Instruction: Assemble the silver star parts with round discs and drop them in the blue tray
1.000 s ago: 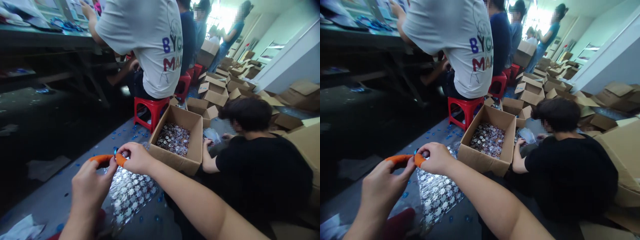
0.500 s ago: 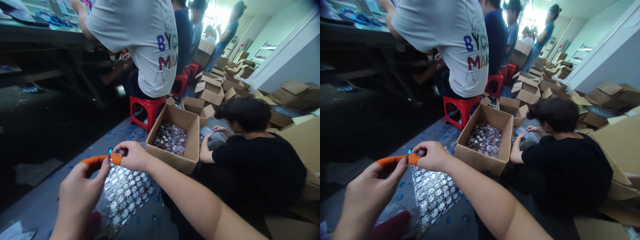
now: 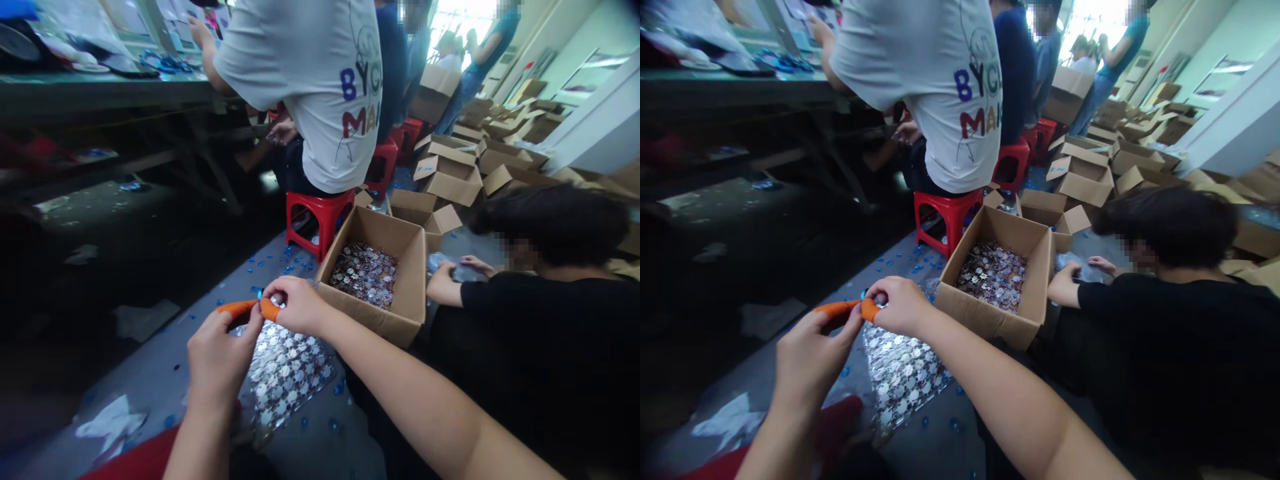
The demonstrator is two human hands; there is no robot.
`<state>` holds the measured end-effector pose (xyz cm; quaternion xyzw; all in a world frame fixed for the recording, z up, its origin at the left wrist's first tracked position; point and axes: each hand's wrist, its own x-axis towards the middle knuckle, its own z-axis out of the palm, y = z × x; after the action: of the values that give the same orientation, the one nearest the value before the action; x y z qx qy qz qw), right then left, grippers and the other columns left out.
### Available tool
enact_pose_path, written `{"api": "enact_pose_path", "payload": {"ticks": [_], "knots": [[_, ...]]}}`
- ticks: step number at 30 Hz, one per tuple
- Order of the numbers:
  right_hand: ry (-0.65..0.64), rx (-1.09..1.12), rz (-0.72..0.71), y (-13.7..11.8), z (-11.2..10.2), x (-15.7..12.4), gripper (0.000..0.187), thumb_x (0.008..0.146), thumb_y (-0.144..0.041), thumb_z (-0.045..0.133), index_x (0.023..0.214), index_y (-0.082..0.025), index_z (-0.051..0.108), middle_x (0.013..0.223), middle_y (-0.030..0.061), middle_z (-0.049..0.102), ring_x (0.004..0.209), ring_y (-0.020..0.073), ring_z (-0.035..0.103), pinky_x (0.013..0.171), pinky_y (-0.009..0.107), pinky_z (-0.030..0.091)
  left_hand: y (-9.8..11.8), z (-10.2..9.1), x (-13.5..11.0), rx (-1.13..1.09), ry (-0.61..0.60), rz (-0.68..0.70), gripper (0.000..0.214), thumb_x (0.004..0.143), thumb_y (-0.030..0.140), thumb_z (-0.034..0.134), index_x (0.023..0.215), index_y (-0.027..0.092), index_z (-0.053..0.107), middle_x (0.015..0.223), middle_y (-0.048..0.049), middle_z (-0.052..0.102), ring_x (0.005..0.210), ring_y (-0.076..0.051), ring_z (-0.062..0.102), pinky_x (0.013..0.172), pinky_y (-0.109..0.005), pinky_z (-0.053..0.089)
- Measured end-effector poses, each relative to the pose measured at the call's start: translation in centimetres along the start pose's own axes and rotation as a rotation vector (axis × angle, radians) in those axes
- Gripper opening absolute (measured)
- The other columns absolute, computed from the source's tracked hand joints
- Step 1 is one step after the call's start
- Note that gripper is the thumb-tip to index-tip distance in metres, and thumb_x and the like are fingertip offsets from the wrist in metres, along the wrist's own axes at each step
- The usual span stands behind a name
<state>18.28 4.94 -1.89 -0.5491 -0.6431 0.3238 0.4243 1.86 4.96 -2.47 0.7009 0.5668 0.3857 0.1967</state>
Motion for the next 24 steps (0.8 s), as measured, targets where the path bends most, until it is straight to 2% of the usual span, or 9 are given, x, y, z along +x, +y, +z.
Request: {"api": "enact_pose_path", "payload": {"ticks": [5,9,14,19,22,24], "knots": [[-0.016,0.058,-0.018,0.2,0.0,-0.2,0.009,0.074,-0.018,0.069,0.083,-0.016,0.070,0.078,-0.0001,0.058,0.068,0.0115,0.051,0.063,0.023,0.042,0.1,0.0,-0.2,-0.075,-0.005,0.042,0.023,0.083,0.038,0.064,0.085,0.017,0.073,0.081,-0.0045,0.070,0.073,-0.019,0.065,0.072,-0.030,0.051],[-0.071,0.204,0.044,-0.1,-0.3,-0.3,0.011,0.073,-0.020,0.070,0.083,-0.015,0.068,0.072,-0.0021,0.054,0.065,0.0105,0.046,0.059,0.022,0.039,0.9,0.1,-0.3,-0.124,0.033,0.023,0.018,0.081,0.033,0.065,0.086,0.016,0.072,0.082,-0.0051,0.069,0.074,-0.018,0.065,0.072,-0.029,0.051],[-0.125,0.333,0.112,-1.0,-0.9,-0.3,0.015,0.071,-0.022,0.074,0.081,-0.015,0.067,0.068,-0.0035,0.050,0.065,0.0104,0.043,0.058,0.023,0.036,1.2,0.1,-0.4,-0.207,0.041,-0.088,0.020,0.081,0.034,0.066,0.088,0.016,0.070,0.083,-0.0060,0.070,0.075,-0.019,0.066,0.073,-0.029,0.051],[-0.112,0.399,0.162,-1.2,-1.1,-0.2,0.017,0.070,-0.025,0.076,0.081,-0.014,0.068,0.067,-0.0038,0.048,0.063,0.0102,0.041,0.057,0.024,0.034,1.0,0.0,-0.2,-0.313,0.001,-0.238,0.028,0.080,0.042,0.068,0.090,0.015,0.071,0.085,-0.0069,0.073,0.077,-0.021,0.068,0.073,-0.030,0.052],[-0.109,0.439,0.194,-0.9,-0.8,-0.1,0.021,0.073,-0.030,0.076,0.084,-0.014,0.070,0.066,-0.0040,0.047,0.061,0.0098,0.039,0.055,0.024,0.033,1.0,-0.1,-0.2,-0.311,0.032,-0.260,0.030,0.079,0.043,0.070,0.090,0.015,0.071,0.084,-0.0067,0.073,0.076,-0.020,0.068,0.072,-0.030,0.052],[-0.122,0.461,0.210,-0.7,-0.6,-0.1,0.027,0.072,-0.033,0.079,0.087,-0.013,0.071,0.066,-0.0040,0.047,0.060,0.0096,0.039,0.054,0.024,0.032,1.0,-0.1,-0.2,-0.262,0.075,-0.225,0.028,0.079,0.041,0.070,0.089,0.015,0.071,0.083,-0.0067,0.072,0.075,-0.020,0.067,0.073,-0.031,0.052]]}}
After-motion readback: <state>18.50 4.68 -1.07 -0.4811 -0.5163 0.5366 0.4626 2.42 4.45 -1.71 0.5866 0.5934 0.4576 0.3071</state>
